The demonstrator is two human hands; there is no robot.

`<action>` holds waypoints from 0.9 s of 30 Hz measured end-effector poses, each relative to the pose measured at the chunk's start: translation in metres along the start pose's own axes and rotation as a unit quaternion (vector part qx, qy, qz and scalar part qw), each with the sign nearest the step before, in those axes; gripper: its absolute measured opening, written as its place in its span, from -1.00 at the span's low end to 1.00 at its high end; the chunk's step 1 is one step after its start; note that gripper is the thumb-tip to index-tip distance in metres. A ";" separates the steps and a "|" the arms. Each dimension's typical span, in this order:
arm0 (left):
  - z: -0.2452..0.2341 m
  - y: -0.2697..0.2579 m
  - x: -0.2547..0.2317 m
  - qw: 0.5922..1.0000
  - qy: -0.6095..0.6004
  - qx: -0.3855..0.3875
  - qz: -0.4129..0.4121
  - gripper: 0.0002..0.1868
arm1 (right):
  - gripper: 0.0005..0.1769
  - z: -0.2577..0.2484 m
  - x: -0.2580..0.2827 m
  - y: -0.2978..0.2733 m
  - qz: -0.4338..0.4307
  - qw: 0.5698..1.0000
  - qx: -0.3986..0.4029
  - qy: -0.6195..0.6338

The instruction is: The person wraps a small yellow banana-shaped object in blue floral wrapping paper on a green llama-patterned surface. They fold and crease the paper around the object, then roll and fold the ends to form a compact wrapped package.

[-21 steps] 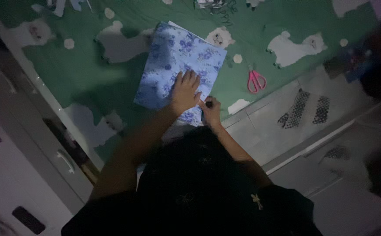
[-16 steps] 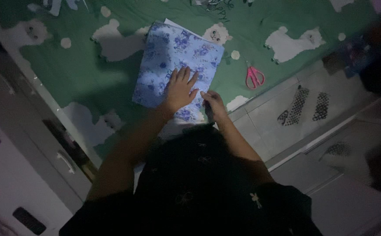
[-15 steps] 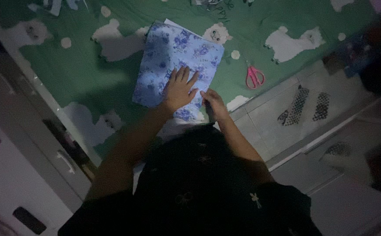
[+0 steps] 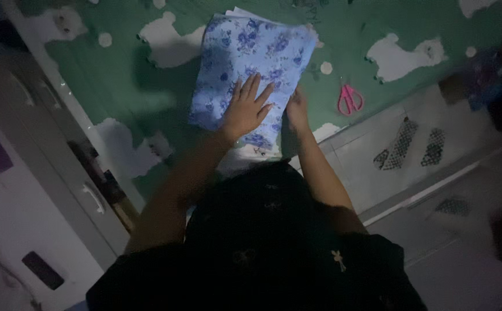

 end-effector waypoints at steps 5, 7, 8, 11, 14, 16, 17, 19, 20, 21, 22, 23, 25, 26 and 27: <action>0.013 0.008 -0.001 0.998 0.052 -0.028 -0.007 -0.39 | -0.59 -0.017 0.004 0.018 0.060 0.992 0.010 -0.113; 0.018 0.016 0.002 0.997 0.072 0.000 -0.011 -0.36 | -0.59 -0.021 0.024 0.027 0.080 0.982 0.013 -0.172; 0.021 0.017 0.004 0.997 0.078 0.015 -0.009 -0.33 | -0.55 -0.023 0.033 0.022 0.098 0.967 -0.013 -0.235; 0.023 0.016 0.007 0.999 0.038 0.004 -0.006 -0.31 | -0.58 -0.012 0.046 0.025 0.096 0.988 0.005 -0.120; 0.025 0.019 0.001 1.000 0.010 -0.009 0.018 -0.33 | -0.59 -0.013 0.046 0.027 0.025 0.999 0.013 -0.027; 0.026 0.028 -0.006 0.999 0.025 -0.013 0.040 -0.34 | -0.59 -0.021 0.039 0.032 0.014 1.000 0.008 -0.010; 0.027 0.034 -0.009 0.998 0.044 -0.016 0.051 -0.34 | -0.61 -0.027 0.034 0.033 0.032 0.999 0.007 0.005; 0.028 0.040 -0.011 0.997 0.053 -0.003 0.061 -0.36 | -0.63 -0.034 0.024 0.032 0.071 0.997 0.004 0.007; 0.030 0.044 -0.010 0.997 0.044 0.011 0.064 -0.38 | -0.63 -0.039 0.021 0.030 0.087 0.996 0.000 -0.008; 0.032 0.048 -0.009 0.997 0.035 0.025 0.066 -0.39 | -0.63 -0.043 0.019 0.030 0.104 0.994 -0.005 -0.023; 0.035 0.052 -0.008 0.995 0.035 0.047 0.079 -0.39 | -0.61 -0.046 0.018 0.031 0.116 0.992 -0.015 0.040; 0.038 0.056 -0.007 0.993 0.035 0.069 0.091 -0.39 | -0.59 -0.048 0.017 0.031 0.128 0.986 -0.025 0.102; 0.045 0.063 -0.007 0.990 0.028 0.079 0.115 -0.38 | -0.54 -0.048 0.018 0.035 0.173 0.953 -0.030 0.248; 0.048 0.067 -0.009 0.989 0.020 0.068 0.128 -0.37 | -0.51 -0.047 0.019 0.037 0.206 0.920 -0.028 0.331; 0.051 0.072 -0.011 0.988 0.013 0.058 0.141 -0.37 | -0.48 -0.045 0.020 0.038 0.237 0.880 -0.026 0.411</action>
Point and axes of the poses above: each hand's wrist, its own y-axis towards the middle knuckle, its own z-axis out of the palm, x = y × z, the point moved 3 cm from there along y, towards the middle knuckle, and after that the axes turned 2 degrees about x, right-handed, at the moved point
